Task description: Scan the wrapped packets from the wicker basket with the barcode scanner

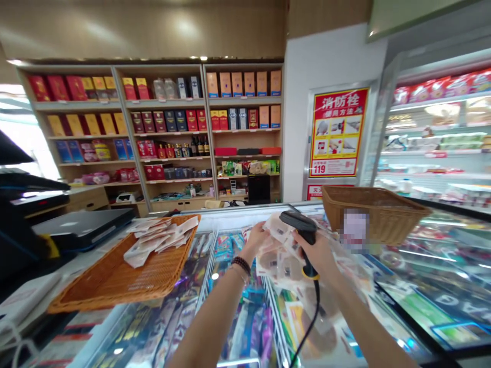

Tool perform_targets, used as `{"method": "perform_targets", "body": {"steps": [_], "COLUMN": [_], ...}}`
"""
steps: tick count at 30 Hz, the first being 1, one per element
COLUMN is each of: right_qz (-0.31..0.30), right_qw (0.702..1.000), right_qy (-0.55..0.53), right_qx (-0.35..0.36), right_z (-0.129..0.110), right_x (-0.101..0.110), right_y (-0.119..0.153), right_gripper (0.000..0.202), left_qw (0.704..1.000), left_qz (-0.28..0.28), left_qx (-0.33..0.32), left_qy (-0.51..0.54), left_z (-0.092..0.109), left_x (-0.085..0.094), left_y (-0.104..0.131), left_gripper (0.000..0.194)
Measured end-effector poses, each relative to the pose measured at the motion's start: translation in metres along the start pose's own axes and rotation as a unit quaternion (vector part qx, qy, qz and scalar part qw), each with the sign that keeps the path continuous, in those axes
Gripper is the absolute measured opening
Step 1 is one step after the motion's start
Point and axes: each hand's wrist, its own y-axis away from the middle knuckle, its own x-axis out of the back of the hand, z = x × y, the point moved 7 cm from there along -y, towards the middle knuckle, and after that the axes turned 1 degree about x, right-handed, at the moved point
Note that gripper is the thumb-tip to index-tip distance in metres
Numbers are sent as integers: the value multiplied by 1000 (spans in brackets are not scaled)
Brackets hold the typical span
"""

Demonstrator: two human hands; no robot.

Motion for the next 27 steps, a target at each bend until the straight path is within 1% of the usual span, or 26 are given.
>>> {"method": "perform_targets", "body": {"steps": [1, 2, 4, 6, 7, 9, 11, 13, 16, 20, 22, 23, 25, 27], "right_qz": [3, 5, 12, 14, 12, -5, -24, -40, -67, -121, -147, -158, -177, -189], "right_qw": [1000, 1000, 1000, 1000, 1000, 1000, 999, 999, 998, 991, 987, 985, 981, 978], "right_qy": [-4, -10, -19, -11, 0, 21, 24, 11, -10, -53, -64, -68, -76, -77], "right_qx": [-2, -3, 1, 8, 9, 6, 1, -3, -3, 14, 16, 18, 25, 34], "right_z": [1, 3, 6, 11, 13, 18, 20, 20, 15, -6, -18, -25, -36, -44], "right_x": [3, 5, 6, 2, -2, -15, -33, -54, -92, -148, -172, -183, -201, -216], "right_y": [0, 1, 1, 1, 1, 2, 3, 4, 6, 15, 23, 28, 39, 50], "right_gripper": [43, 44, 44, 44, 43, 42, 40, 38, 36, 37, 38, 38, 39, 39], "left_qw": [997, 986, 950, 923, 918, 922, 930, 939, 947, 942, 931, 921, 889, 851], "left_qz": [-15, -22, -22, -28, -31, -25, -2, 27, 89, 164, 200, 228, 300, 364], "left_qx": [-18, -34, -56, -60, -58, -50, -42, -33, -28, -24, -11, 4, 57, 126], "left_qy": [-77, -160, -306, -380, -390, -383, -365, -341, -308, -292, -305, -317, -341, -356], "left_z": [-1, -2, -3, -5, -6, -8, -10, -12, -13, -7, -3, -2, -3, -8], "left_x": [-7, -11, -10, -1, 7, 30, 61, 96, 158, 243, 285, 307, 351, 391], "left_y": [4, 8, 17, 25, 29, 34, 38, 42, 49, 67, 79, 87, 107, 129], "left_gripper": [36, 35, 36, 39, 41, 44, 45, 45, 41, 31, 31, 33, 40, 48]}}
